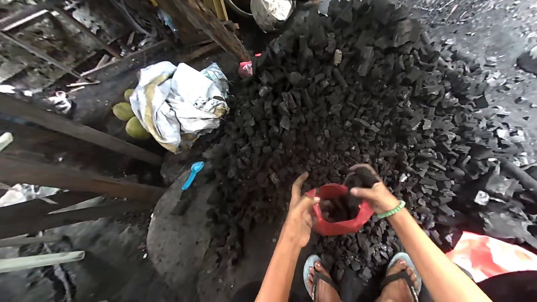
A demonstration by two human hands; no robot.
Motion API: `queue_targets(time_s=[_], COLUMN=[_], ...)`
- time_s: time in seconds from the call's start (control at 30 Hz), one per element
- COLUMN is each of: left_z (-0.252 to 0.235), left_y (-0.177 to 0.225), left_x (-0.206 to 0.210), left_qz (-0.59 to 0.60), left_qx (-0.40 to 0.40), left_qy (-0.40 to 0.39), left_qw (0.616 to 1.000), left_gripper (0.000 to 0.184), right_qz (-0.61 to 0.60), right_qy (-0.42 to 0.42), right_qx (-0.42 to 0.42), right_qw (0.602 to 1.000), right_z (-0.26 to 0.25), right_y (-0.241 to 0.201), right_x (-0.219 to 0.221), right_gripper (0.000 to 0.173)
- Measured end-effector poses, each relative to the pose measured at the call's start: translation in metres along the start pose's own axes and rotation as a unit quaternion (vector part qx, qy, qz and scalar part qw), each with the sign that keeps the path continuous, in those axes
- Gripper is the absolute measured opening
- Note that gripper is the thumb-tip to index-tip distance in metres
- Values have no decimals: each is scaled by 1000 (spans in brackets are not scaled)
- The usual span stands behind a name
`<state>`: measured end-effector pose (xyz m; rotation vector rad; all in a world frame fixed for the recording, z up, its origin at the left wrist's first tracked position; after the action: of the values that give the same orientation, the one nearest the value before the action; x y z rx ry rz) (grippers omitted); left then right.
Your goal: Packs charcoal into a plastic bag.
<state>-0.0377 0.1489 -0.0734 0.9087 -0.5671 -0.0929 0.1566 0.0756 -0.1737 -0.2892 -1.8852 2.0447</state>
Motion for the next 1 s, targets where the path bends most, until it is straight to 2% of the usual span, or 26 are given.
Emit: queue_targets(time_s=[0.03, 0.07, 0.1, 0.13, 0.17, 0.23, 0.27, 0.3, 0.33, 0.37, 0.43, 0.53, 0.63, 0.77, 0.93, 1.0], left_z=[-1, -1, -1, 0, 1, 2, 3, 4, 5, 5, 8, 17, 22, 20, 22, 22], left_y=[0, 0, 0, 0, 1, 1, 1, 1, 3, 7, 16, 29, 37, 40, 40, 40], left_x=[0, 1, 2, 4, 5, 3, 1, -1, -1, -2, -2, -2, -9, -20, -21, -21], left_qz=[-1, -4, -5, -7, -10, -11, -9, -4, 6, 23, 60, 89, 98, 105, 97, 94], left_qx=[0, -1, -4, -5, -6, -8, -9, -6, 0, 9, 31, 68, 93, 101, 106, 104], left_qy=[-3, -8, -12, -14, -16, -25, -34, -46, -62, -80, -125, -174, -173, -152, -150, -148], left_qw=[1000, 1000, 1000, 1000, 1000, 1000, 999, 999, 998, 996, 990, 978, 976, 978, 978, 979], left_gripper=[66, 66, 66, 65, 65, 65, 66, 66, 68, 71, 77, 80, 82, 85, 82, 82], right_qz=[103, 238, 368, 440, 425, 271, 223, 230, 269, 331, 464, 553, 594, 636, 636, 620], right_qy=[-75, -153, -219, -236, -191, 7, 126, 224, 274, 257, 124, -6, -74, -199, -177, -170], right_qx=[-17, -17, 5, 19, 13, 22, 46, 82, 125, 171, 257, 322, 303, 239, 287, 308], right_qw=[992, 959, 903, 866, 885, 962, 966, 944, 915, 892, 838, 768, 742, 706, 694, 701], right_z=[0, -3, -7, -10, -10, -2, 8, 20, 34, 51, 77, 86, 81, 85, 81, 77], right_y=[-5, -8, -10, -12, -11, -5, 5, 22, 41, 60, 88, 103, 117, 135, 133, 130], right_x=[13, 23, 31, 33, 25, -8, -28, -48, -64, -74, -63, -8, 28, 37, 23, 20], right_gripper=[67, 68, 70, 69, 62, 43, 38, 39, 46, 60, 90, 107, 104, 97, 84, 81])
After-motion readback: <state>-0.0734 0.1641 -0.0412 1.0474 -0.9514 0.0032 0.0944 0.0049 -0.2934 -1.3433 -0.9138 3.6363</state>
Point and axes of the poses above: each hand's wrist, its own z-axis away from the middle knuckle, its own x-axis out of the palm, y = z × x, the point moved 2 cm from there along -z, towards the middle knuckle, and after that the axes turned 12 degrees about z, right-handed, at the moved point
